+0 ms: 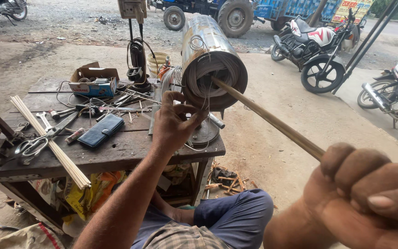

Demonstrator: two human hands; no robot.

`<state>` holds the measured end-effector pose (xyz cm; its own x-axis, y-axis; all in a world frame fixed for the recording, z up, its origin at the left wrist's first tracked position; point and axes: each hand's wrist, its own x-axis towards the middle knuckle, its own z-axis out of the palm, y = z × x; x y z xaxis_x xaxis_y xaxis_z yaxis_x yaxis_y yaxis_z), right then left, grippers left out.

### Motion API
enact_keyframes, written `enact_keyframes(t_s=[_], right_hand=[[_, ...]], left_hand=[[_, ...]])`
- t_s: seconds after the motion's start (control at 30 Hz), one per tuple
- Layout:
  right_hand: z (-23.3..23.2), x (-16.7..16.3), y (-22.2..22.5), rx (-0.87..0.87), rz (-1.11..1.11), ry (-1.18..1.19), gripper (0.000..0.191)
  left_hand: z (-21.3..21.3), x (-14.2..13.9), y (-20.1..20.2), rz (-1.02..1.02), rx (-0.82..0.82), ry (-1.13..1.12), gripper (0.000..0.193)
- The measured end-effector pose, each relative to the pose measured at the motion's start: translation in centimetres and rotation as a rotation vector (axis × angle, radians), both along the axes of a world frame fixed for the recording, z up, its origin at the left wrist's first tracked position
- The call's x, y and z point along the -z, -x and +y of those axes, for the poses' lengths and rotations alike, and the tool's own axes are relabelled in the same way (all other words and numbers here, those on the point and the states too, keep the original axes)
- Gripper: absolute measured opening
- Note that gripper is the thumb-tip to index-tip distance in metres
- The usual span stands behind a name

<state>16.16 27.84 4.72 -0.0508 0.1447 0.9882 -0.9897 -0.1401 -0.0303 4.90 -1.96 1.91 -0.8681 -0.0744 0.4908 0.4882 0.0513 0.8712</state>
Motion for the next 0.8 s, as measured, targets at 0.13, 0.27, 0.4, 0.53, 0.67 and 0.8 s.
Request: enact_keyframes(t_s=[0.13,0.27,0.4,0.53,0.67,0.8], right_hand=[[-1.3,-1.5,1.2,-0.031,-0.028,-0.069,0.055],[-2.4,-2.0,1.8,-0.088,-0.092,-0.079,0.064],[-2.4,-1.5,1.7,-0.154,-0.104,-0.026,0.065],[-2.1,-0.9,2.0,-0.141,-0.108,-0.033,0.065],[-2.0,-0.7,2.2,-0.125,-0.103,-0.044,0.064],[-2.2,-0.7,2.2,-0.106,-0.111,-0.055,0.064]], left_hand=[[-0.3,-0.5,0.0,0.051,-0.103,0.082,0.061],[-0.9,-1.2,-0.1,0.065,-0.228,0.23,0.061],[-2.0,-1.7,0.3,0.017,-0.194,0.313,0.062],[-2.9,-0.9,0.8,-0.087,-0.123,0.431,0.064],[-3.3,0.8,0.7,0.027,-0.077,0.475,0.04],[-3.1,1.5,0.7,-0.113,-0.028,0.46,0.027]])
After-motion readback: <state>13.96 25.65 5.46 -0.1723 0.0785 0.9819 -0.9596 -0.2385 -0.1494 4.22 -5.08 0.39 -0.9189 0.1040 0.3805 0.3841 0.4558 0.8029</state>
